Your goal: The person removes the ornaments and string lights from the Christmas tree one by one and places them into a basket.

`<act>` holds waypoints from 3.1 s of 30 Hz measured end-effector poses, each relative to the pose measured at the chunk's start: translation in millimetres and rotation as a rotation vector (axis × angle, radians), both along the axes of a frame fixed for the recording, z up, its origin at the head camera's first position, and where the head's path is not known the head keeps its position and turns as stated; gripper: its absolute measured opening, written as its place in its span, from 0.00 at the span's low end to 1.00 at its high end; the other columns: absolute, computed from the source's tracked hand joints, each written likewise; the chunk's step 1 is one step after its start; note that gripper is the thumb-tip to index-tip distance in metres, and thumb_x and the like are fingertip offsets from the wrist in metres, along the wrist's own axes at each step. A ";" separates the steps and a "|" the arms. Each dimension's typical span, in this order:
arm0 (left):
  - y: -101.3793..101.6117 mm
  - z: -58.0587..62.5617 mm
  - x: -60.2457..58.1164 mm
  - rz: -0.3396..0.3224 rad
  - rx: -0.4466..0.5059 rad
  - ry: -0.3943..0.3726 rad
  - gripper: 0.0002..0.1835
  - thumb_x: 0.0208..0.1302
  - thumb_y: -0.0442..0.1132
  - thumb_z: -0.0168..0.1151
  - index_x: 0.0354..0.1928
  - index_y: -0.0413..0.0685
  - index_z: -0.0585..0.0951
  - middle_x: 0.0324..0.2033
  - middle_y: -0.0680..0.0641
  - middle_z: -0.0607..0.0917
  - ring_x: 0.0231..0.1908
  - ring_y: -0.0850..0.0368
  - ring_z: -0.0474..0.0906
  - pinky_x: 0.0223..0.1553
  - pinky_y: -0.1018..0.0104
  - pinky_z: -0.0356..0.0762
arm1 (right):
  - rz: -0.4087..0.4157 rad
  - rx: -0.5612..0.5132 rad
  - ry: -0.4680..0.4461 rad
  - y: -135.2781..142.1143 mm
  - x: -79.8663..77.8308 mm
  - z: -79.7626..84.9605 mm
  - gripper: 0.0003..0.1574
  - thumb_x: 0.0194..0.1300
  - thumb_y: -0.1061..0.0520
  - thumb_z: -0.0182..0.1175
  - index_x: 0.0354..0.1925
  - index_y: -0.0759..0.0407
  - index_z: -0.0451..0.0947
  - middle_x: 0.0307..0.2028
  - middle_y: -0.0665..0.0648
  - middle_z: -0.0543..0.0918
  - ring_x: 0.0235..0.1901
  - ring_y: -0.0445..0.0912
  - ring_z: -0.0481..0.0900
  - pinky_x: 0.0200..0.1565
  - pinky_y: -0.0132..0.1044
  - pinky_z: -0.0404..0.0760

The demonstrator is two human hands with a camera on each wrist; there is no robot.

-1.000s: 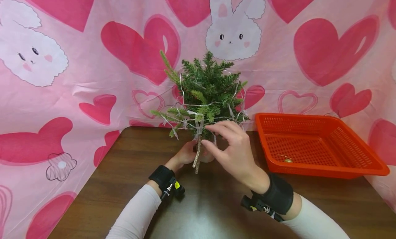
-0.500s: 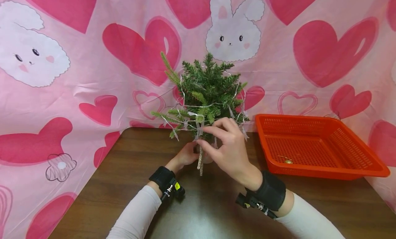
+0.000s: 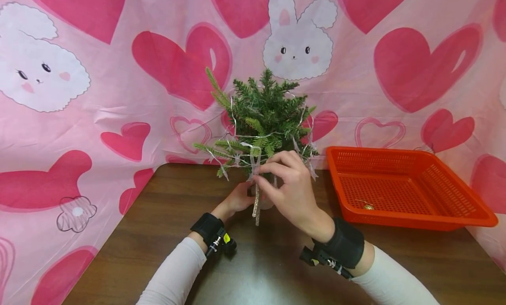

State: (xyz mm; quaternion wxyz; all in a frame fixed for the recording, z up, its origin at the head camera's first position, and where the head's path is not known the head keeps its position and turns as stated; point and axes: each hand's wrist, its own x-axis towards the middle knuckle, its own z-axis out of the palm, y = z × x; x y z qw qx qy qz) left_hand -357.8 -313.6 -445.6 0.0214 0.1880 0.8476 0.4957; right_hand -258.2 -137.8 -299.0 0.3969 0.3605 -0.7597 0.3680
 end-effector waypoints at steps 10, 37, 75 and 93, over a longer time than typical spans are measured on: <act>0.0 -1.9 0.6 -0.016 0.025 0.020 0.30 0.57 0.44 0.67 0.62 0.52 0.72 0.54 0.49 0.79 0.52 0.55 0.73 0.55 0.54 0.68 | 0.041 -0.036 -0.008 2.5 5.9 1.9 0.05 0.55 0.55 0.67 0.33 0.52 0.86 0.32 0.48 0.86 0.32 0.39 0.76 0.35 0.30 0.71; 1.1 -0.8 0.5 -0.004 0.006 0.046 0.27 0.53 0.34 0.65 0.58 0.43 0.74 0.52 0.43 0.80 0.54 0.50 0.73 0.56 0.55 0.69 | 0.366 -0.338 -0.334 7.4 19.9 26.9 0.10 0.56 0.64 0.65 0.39 0.59 0.85 0.29 0.57 0.86 0.14 0.48 0.76 0.18 0.37 0.75; -1.9 1.6 1.0 -0.078 0.029 0.086 0.24 0.62 0.42 0.59 0.60 0.44 0.73 0.57 0.43 0.77 0.57 0.52 0.71 0.57 0.59 0.68 | 0.645 -0.034 -0.455 9.0 23.4 64.0 0.12 0.58 0.67 0.62 0.42 0.63 0.83 0.33 0.55 0.87 0.26 0.46 0.83 0.22 0.37 0.78; 0.4 -0.3 -2.9 -0.098 0.114 0.001 0.30 0.63 0.34 0.59 0.67 0.42 0.64 0.65 0.40 0.67 0.67 0.46 0.59 0.65 0.50 0.58 | 0.644 -0.037 -0.445 18.3 18.2 60.1 0.12 0.59 0.67 0.61 0.42 0.60 0.83 0.30 0.56 0.86 0.15 0.46 0.76 0.18 0.42 0.77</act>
